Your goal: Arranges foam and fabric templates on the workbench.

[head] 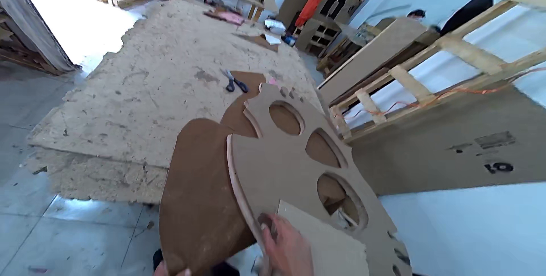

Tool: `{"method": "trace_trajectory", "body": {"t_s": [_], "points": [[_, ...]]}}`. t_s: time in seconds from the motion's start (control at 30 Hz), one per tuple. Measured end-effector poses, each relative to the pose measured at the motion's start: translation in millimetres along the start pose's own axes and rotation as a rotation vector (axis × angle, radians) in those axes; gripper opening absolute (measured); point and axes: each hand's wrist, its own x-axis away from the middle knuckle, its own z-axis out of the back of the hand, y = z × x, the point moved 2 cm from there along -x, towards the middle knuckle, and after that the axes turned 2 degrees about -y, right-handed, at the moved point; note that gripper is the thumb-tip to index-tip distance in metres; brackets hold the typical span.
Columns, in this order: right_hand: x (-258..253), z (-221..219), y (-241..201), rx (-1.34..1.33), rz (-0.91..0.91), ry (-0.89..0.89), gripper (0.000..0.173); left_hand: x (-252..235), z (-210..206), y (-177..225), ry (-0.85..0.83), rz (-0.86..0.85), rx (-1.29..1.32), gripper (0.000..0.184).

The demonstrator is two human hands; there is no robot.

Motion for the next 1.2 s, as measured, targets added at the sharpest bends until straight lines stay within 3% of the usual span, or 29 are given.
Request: {"method": "trace_trajectory", "body": {"t_s": [0.07,0.37,0.47,0.53,0.6,0.67,0.73,0.83,0.9,1.0,1.07,1.2], "points": [[1,-1,2,0.000,-0.044,-0.042,0.042,1,6,-24,-0.044,-0.129,0.045,0.046],[18,-27,3,-0.057,0.000,0.191,0.031,5,11,-12,-0.157,-0.187,0.134,0.039],[53,-27,0,-0.486,-0.011,0.232,0.028,6,7,-17,-0.153,-0.170,0.198,0.035],[94,-39,-9,-0.913,-0.046,0.091,0.021,6,5,-18,-0.140,-0.160,0.194,0.035],[128,-76,-6,-1.166,-0.211,-0.195,0.021,7,4,-18,-0.132,-0.137,0.193,0.035],[139,-129,10,-1.254,-0.519,-0.349,0.034,9,5,-17,-0.137,-0.123,0.198,0.033],[128,-170,22,-1.424,-0.760,-0.301,0.052,10,6,-14,-0.143,-0.103,0.211,0.031],[100,-195,19,-1.781,-0.859,-0.066,0.053,11,9,-9,-0.153,-0.085,0.194,0.028],[91,-201,15,-2.024,-0.824,0.011,0.054,10,12,-4,-0.156,-0.077,0.148,0.027],[103,-201,22,-2.256,-0.689,-0.030,0.055,9,17,4,-0.161,-0.080,0.036,0.031],[117,-192,28,-2.219,-0.631,-0.070,0.048,7,19,4,-0.155,-0.073,-0.034,0.036],[136,-184,39,-1.888,-0.548,-0.100,0.024,2,21,2,-0.151,-0.054,-0.095,0.038]]}}
